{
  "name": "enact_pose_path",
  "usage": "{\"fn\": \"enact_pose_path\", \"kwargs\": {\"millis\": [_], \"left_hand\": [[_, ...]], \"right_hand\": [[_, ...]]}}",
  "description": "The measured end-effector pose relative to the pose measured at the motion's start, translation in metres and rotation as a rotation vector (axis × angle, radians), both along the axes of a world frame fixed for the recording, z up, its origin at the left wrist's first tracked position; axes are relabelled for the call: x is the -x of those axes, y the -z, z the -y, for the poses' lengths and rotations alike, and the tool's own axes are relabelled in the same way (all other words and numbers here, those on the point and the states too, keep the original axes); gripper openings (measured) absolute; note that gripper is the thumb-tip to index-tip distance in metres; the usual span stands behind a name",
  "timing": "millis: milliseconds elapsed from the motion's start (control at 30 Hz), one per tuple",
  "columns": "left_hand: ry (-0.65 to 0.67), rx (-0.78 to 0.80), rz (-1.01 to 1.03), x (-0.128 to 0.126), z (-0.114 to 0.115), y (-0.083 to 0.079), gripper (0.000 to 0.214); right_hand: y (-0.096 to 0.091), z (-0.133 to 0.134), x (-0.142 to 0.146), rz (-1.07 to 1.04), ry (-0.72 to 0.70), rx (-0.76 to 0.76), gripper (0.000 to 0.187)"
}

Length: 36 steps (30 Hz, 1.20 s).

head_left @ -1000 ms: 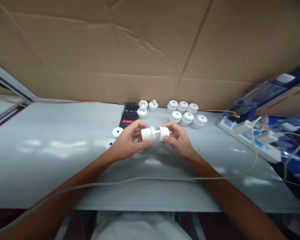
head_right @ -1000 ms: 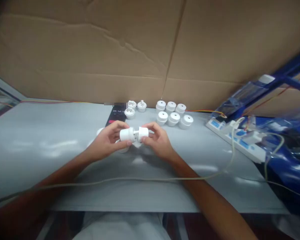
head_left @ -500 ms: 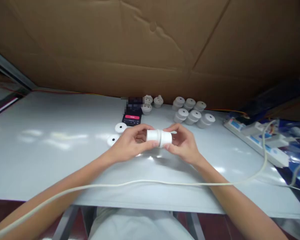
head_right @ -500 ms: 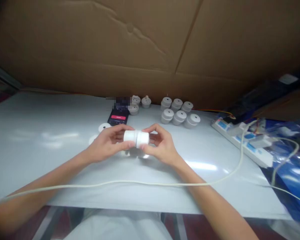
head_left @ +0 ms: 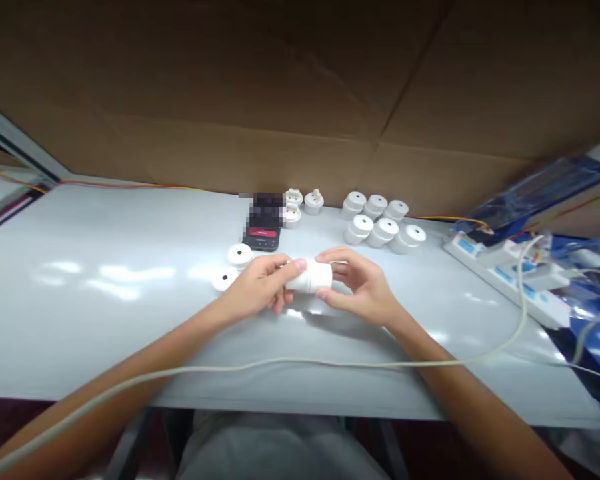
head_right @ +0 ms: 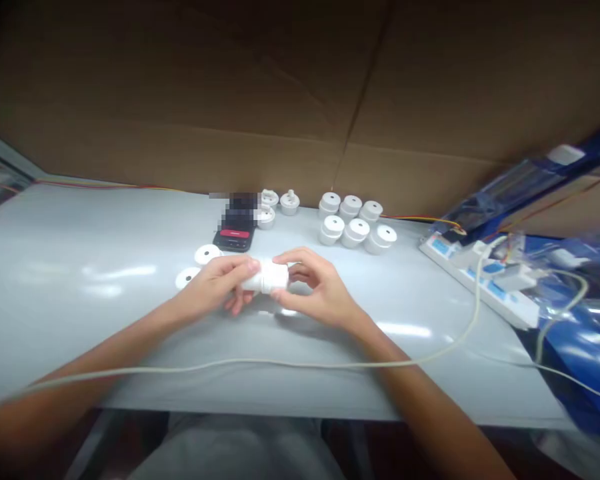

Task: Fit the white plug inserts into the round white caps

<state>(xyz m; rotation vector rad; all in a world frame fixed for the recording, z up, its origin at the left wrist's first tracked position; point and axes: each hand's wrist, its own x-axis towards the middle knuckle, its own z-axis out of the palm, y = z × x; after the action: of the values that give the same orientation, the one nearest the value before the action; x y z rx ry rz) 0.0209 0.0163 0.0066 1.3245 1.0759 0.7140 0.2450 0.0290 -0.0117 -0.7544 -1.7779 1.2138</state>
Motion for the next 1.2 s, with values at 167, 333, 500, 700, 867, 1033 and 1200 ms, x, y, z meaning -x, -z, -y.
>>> {"fn": "enact_pose_path", "kwargs": {"millis": [167,333,500,700,867,1033,1200], "left_hand": [[0.022,-0.136,0.011,0.001,0.000,-0.001,0.036],[-0.008,-0.549,-0.143,0.004,0.003,0.002,0.035],[-0.013,-0.730,-0.181,0.004,0.008,0.006,0.046],[-0.089,-0.305,-0.021,0.001,0.005,0.001,0.037],[-0.113,-0.392,-0.054,0.002,0.008,-0.003,0.034],[-0.109,-0.572,-0.224,0.007,0.011,-0.005,0.030],[0.006,-0.743,-0.428,0.011,0.003,0.002,0.029]], "right_hand": [[-0.001,0.000,-0.001,0.033,0.079,0.092,0.040],[-0.001,0.000,0.002,0.019,0.129,0.282,0.037],[-0.005,0.000,0.008,-0.031,0.125,0.312,0.037],[-0.005,0.003,0.011,-0.083,0.200,0.224,0.037],[-0.006,0.004,0.009,-0.087,0.159,0.367,0.041],[-0.009,0.004,0.009,-0.073,0.126,0.393,0.040],[-0.013,-0.002,-0.001,0.045,0.178,0.079,0.036]]}}
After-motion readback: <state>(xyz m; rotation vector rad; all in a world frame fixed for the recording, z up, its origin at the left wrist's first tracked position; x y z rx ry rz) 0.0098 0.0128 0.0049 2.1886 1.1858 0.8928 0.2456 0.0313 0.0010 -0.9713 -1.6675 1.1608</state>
